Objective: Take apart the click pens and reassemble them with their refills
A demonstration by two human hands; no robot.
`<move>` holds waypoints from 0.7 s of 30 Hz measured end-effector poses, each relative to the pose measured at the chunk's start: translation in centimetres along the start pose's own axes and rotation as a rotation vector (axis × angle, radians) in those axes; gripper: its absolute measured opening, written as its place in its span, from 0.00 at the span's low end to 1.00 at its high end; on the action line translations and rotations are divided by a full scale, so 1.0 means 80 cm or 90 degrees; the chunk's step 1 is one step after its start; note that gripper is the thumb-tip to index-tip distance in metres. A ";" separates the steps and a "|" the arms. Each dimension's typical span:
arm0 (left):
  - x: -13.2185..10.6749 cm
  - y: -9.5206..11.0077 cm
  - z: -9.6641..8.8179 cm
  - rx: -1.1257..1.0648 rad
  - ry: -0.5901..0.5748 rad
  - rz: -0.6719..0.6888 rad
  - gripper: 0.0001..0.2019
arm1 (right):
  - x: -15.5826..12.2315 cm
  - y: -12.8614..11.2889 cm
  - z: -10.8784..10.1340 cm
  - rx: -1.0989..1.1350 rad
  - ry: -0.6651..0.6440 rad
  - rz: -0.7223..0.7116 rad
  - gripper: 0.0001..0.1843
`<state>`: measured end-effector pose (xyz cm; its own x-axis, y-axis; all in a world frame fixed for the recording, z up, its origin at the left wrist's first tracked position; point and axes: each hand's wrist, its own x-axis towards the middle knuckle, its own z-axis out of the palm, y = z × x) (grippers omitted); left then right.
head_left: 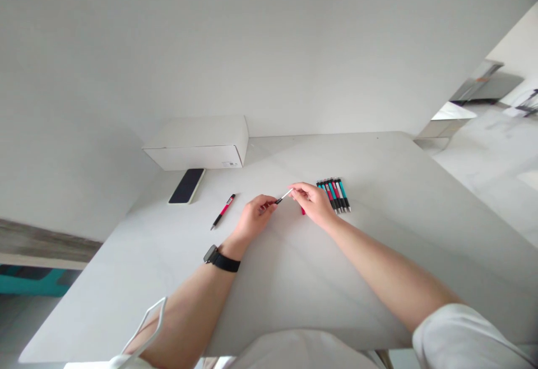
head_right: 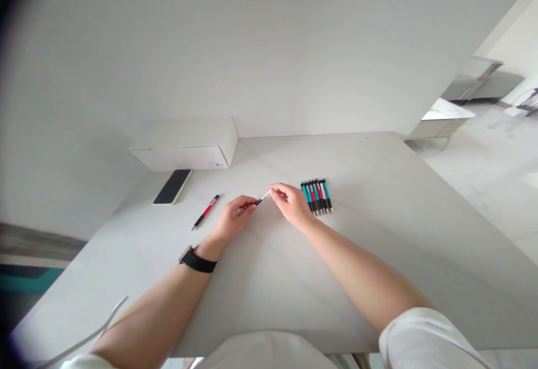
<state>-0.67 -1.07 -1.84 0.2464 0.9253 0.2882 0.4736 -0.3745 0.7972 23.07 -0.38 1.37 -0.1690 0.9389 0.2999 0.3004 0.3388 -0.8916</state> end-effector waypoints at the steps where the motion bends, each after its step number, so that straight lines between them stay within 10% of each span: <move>1: 0.000 0.001 -0.001 0.006 0.005 0.004 0.09 | 0.002 -0.002 -0.005 -0.023 0.005 -0.007 0.16; 11: 0.002 -0.002 -0.009 0.203 0.015 0.047 0.08 | 0.003 -0.005 -0.034 -0.613 -0.138 0.078 0.17; 21: -0.004 0.000 -0.010 0.283 -0.062 0.055 0.08 | -0.008 -0.004 -0.011 -0.702 -0.222 0.125 0.11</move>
<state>-1.41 -1.31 -1.54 0.3691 0.8878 0.2750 0.7591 -0.4587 0.4619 23.91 -1.00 1.78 -0.2259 0.9715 -0.0716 0.9719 0.2198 -0.0846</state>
